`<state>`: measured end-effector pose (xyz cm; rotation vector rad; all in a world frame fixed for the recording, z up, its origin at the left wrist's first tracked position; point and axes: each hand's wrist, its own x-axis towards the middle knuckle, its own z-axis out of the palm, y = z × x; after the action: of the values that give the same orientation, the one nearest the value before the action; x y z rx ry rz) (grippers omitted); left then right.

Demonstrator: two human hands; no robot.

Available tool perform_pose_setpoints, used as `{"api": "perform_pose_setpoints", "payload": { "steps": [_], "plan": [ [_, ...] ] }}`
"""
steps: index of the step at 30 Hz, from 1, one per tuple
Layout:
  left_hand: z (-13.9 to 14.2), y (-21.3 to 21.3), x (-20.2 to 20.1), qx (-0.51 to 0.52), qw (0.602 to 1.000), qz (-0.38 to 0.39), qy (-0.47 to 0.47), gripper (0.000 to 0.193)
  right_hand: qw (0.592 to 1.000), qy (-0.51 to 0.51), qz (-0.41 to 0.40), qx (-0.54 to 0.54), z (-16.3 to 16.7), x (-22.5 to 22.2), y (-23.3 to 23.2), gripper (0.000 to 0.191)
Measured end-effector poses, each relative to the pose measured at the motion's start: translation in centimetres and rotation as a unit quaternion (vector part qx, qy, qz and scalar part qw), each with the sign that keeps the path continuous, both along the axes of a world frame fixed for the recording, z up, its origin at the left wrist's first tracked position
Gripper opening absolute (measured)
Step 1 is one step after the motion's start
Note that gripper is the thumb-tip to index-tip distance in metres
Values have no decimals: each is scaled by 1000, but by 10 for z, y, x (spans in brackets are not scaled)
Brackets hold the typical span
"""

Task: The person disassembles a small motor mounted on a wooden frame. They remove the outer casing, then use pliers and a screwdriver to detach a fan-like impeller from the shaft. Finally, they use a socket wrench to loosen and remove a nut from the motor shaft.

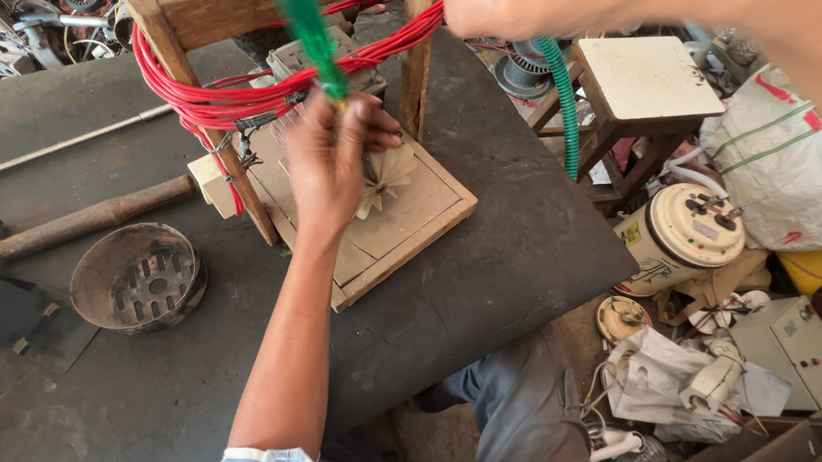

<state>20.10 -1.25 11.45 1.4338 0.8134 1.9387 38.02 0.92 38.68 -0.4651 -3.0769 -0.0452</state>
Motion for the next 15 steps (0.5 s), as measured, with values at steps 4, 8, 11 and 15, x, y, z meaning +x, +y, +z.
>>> {"api": "perform_pose_setpoints", "payload": {
  "steps": [4, 8, 11, 15],
  "plan": [
    [-4, 0, 3, 28, 1000, -5, -8, 25, 995, -49, -81, -41, 7, 11, 9, 29],
    [-4, -2, 1, 26, 999, -15, -43, 26, 986, -77, -133, -58, 11, 25, 16, 28],
    [-3, -3, 2, 39, 996, -29, -81, 27, 983, -89, -148, -67, 8, 27, 16, 27],
    [-1, -3, 2, 42, 997, -2, -69, 28, 980, -103, -154, -72, 4, 25, 17, 26]
  ]
}}
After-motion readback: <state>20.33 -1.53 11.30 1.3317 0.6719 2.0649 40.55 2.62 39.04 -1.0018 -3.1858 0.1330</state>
